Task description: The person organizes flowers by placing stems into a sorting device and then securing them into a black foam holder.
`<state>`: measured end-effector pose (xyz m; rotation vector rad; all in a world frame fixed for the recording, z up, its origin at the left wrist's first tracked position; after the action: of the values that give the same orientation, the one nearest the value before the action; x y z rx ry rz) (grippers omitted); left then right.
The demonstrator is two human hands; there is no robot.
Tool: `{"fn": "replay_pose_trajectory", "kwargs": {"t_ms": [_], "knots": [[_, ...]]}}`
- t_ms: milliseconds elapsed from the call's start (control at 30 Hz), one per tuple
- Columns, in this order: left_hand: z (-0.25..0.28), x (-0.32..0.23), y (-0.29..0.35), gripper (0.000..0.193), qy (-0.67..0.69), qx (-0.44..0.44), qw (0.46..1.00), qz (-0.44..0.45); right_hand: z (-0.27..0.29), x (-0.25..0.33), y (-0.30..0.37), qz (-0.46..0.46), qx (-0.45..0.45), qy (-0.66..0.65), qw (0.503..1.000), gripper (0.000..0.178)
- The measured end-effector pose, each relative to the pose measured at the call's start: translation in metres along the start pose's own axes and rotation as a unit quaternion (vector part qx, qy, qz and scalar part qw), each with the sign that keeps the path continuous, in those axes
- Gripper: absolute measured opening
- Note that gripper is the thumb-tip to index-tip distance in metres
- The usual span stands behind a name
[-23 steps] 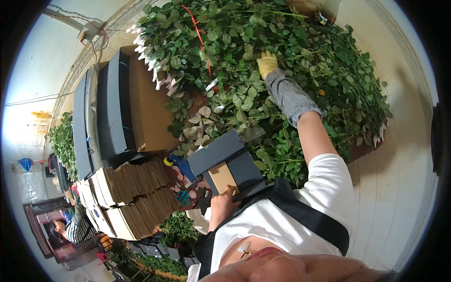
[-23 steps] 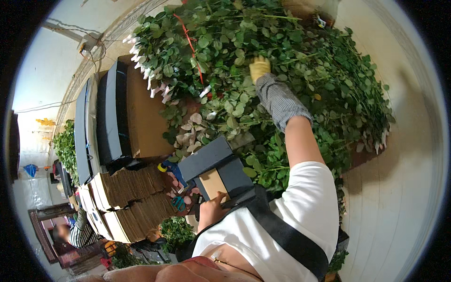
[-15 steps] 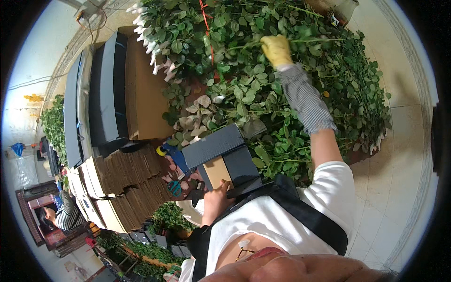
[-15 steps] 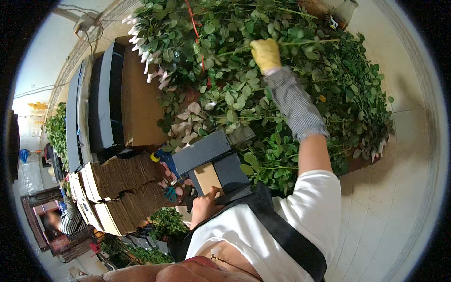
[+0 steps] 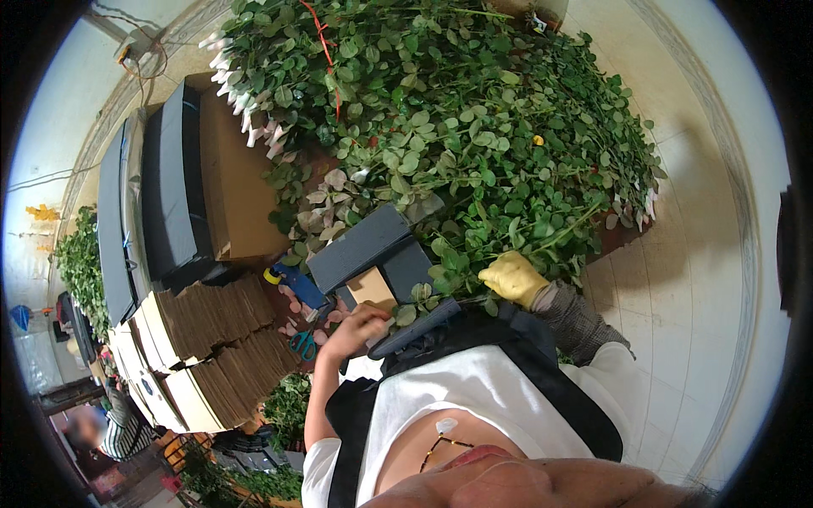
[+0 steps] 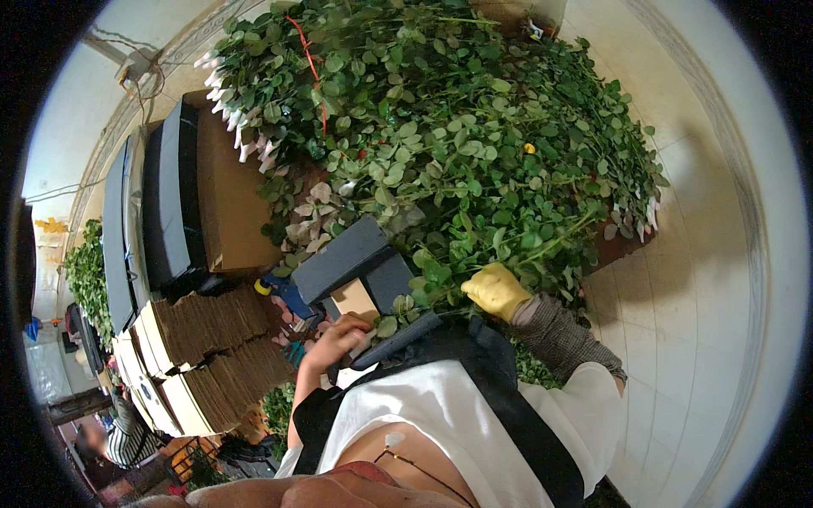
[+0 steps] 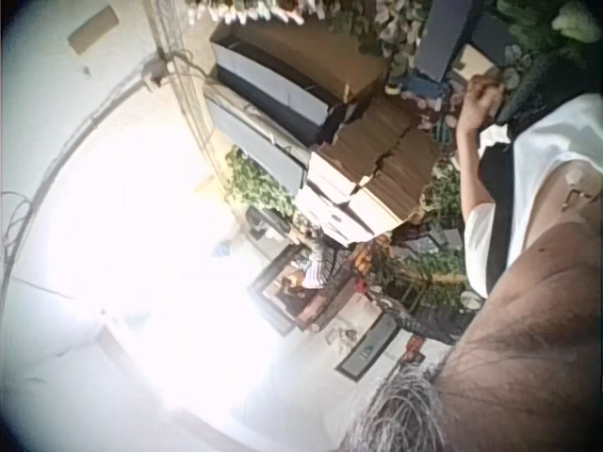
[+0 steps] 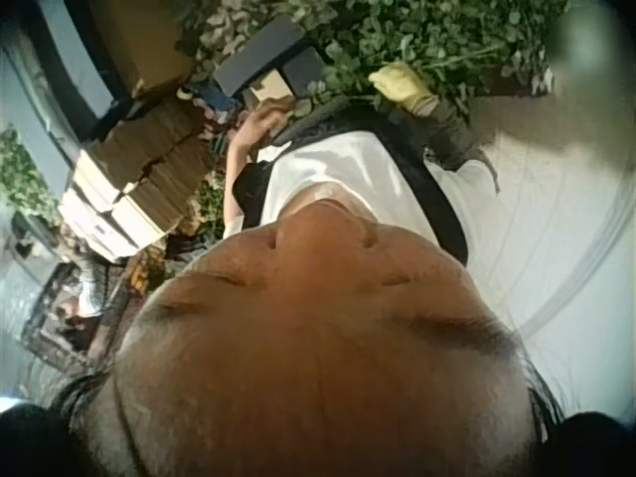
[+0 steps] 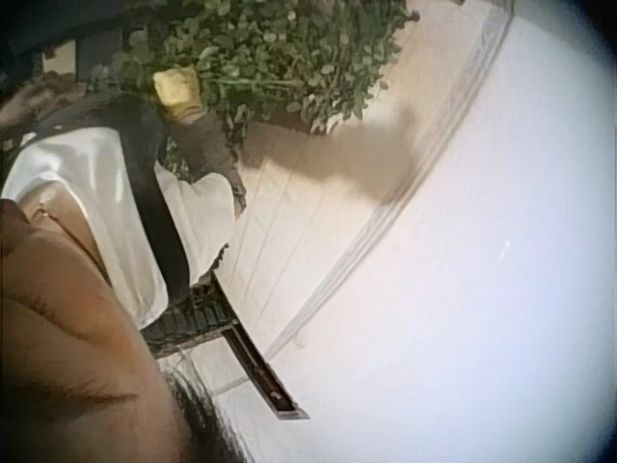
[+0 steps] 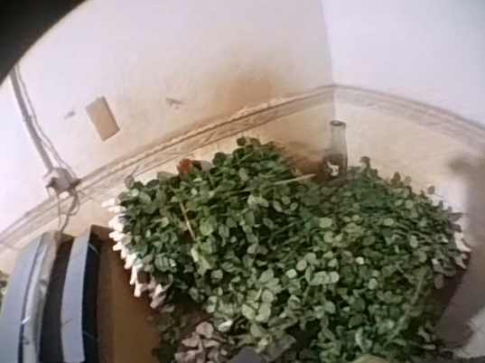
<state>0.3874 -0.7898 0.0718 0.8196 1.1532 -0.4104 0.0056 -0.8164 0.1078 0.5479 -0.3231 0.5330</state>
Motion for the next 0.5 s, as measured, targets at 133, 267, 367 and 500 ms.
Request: {"fn": "replay_pose_trajectory", "kwargs": {"t_ms": [133,267,367,500], "knots": [[-0.028,-0.016,0.002,0.029,-0.213,-0.095,0.972,0.003,-0.025,-0.024,-0.002,0.019,0.052,-0.127,0.990,0.039],[-0.030,-0.016,0.007,0.025,-0.076,-0.155,0.984,0.048,0.074,-0.023,-0.028,0.042,0.151,-0.214,0.964,0.058],[-0.034,-0.009,0.009,0.026,-0.072,-0.161,0.983,0.053,0.143,-0.024,-0.098,0.062,-0.068,-0.172,0.981,0.054],[-0.031,-0.020,0.006,0.023,-0.076,-0.151,0.983,0.065,0.170,-0.061,-0.239,0.081,-0.214,-0.240,0.943,0.043]]}}
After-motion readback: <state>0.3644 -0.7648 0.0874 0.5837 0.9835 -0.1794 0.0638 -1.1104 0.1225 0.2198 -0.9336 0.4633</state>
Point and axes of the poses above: each hand's wrist, its own y-axis away from the middle knuckle, its own z-axis out of the back of the hand, x = y × z, the point moved 3 cm from there along -y, towards the middle knuckle, and after that the axes turned 6 degrees about x, right-handed, at the moved point
